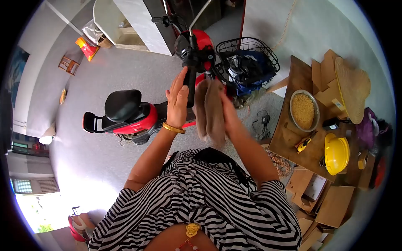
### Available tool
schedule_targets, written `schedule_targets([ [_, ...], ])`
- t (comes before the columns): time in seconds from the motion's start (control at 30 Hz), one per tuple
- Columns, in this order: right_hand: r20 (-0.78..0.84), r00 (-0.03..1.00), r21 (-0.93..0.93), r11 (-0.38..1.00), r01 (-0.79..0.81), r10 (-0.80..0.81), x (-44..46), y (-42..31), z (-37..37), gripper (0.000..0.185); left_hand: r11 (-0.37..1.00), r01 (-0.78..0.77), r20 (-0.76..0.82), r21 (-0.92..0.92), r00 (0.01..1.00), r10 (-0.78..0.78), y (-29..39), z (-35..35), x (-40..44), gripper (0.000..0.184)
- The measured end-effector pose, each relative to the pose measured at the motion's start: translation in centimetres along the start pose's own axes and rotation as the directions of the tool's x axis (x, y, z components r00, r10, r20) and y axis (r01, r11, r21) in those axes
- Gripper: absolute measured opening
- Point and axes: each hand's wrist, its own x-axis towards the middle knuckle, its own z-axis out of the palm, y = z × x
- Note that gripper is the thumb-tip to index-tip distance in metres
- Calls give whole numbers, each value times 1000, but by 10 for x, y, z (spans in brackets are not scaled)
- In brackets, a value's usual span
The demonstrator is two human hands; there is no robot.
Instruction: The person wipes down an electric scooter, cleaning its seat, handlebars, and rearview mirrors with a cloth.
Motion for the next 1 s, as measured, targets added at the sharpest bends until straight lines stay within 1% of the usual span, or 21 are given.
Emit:
schedule_targets([
  [0.03, 94, 990, -8, 994, 108, -107, 14, -8, -3, 31, 1000, -24, -6, -13, 1000, 24, -2, 0, 0, 50],
  [0.1, 162, 981, 175, 981, 82, -111, 51, -22, -1, 30, 1000, -20, -1, -21, 1000, 20, 0, 0, 0, 50],
  [0.13, 161, 981, 180, 981, 76, -106, 60, -23, 6, 30, 999, -14, -1, -33, 1000, 14, 1, 0, -1, 50],
  [0.17, 17, 991, 48, 990, 130, -131, 68, -22, 16, 29, 1000, -8, -4, -28, 1000, 8, 3, -1, -1, 50],
  [0.2, -120, 978, -93, 983, 161, -172, 74, -18, 23, 29, 1000, 4, 3, -10, 1000, -4, 5, -2, 1, 49],
  [0.27, -132, 977, -70, 984, 161, -169, 76, -12, 25, 29, 1000, 21, -2, 8, 1000, -21, 4, -3, -1, 49],
  [0.33, 9, 969, -106, 963, 247, -247, 67, -6, 22, 30, 999, -45, -9, 29, 999, 46, 0, -2, 1, 48],
  [0.37, -28, 965, -155, 955, 254, -262, 59, -4, 23, 32, 998, -53, -26, 29, 998, 54, -1, -1, 0, 48],
  [0.5, -56, 980, -197, 964, 178, -192, 42, -7, 10, 32, 998, -27, -38, 54, 999, 30, 3, -1, -1, 47],
  [0.57, -26, 995, -116, 989, 88, -91, 49, -17, -7, 33, 996, -32, -58, 81, 998, 36, -1, 4, 2, 47],
  [0.6, -6, 998, -125, 990, 61, -63, 52, -21, -13, 33, 993, -39, -62, 108, 997, 46, -4, 6, 4, 46],
  [0.67, 60, 995, -107, 991, 84, -77, 70, -14, -18, 37, 989, -144, -87, 46, 985, 148, -9, 9, 3, 47],
  [0.73, 344, 931, -247, 946, 211, -118, 72, -7, -5, 37, 939, -212, -124, 272, 960, 253, -18, 18, 1, 49],
  [0.77, 481, 877, -141, 988, 62, 13, 70, -6, -4, 38, 913, -148, -73, 381, 979, 189, -14, 19, 0, 49],
  [0.8, 606, 786, -57, 993, -108, 120, 72, -4, 7, 39, 965, -102, -122, 240, 983, 134, -11, 20, 1, 49],
  [0.83, 226, 938, 230, 950, 213, -265, 57, 34, 60, 41, 961, -89, -156, 262, 979, 134, -12, 26, 3, 49],
  [0.87, -272, 815, 318, 751, 578, -512, 38, 75, 105, 43, 956, -93, -145, 279, 980, 137, -16, 31, 6, 51],
  [0.9, -181, 910, 233, 883, 408, -373, 38, 61, 84, 44, 958, -116, -116, 262, 982, 151, -16, 29, 6, 52],
  [0.93, -80, 982, 140, 974, 180, -171, 48, 38, 46, 46, 977, -64, -78, 203, 994, 82, -7, 21, 3, 50],
  [0.97, -65, 995, 89, 993, 81, -75, 56, 35, 30, 47, 989, -92, -34, 116, 995, 97, -14, 20, 3, 50],
  [1.0, -64, 998, 56, 998, 13, -10, 64, 36, 20, 49, 999, 1, 98, 49, 995, -6, -3, 3, -1, 52],
])
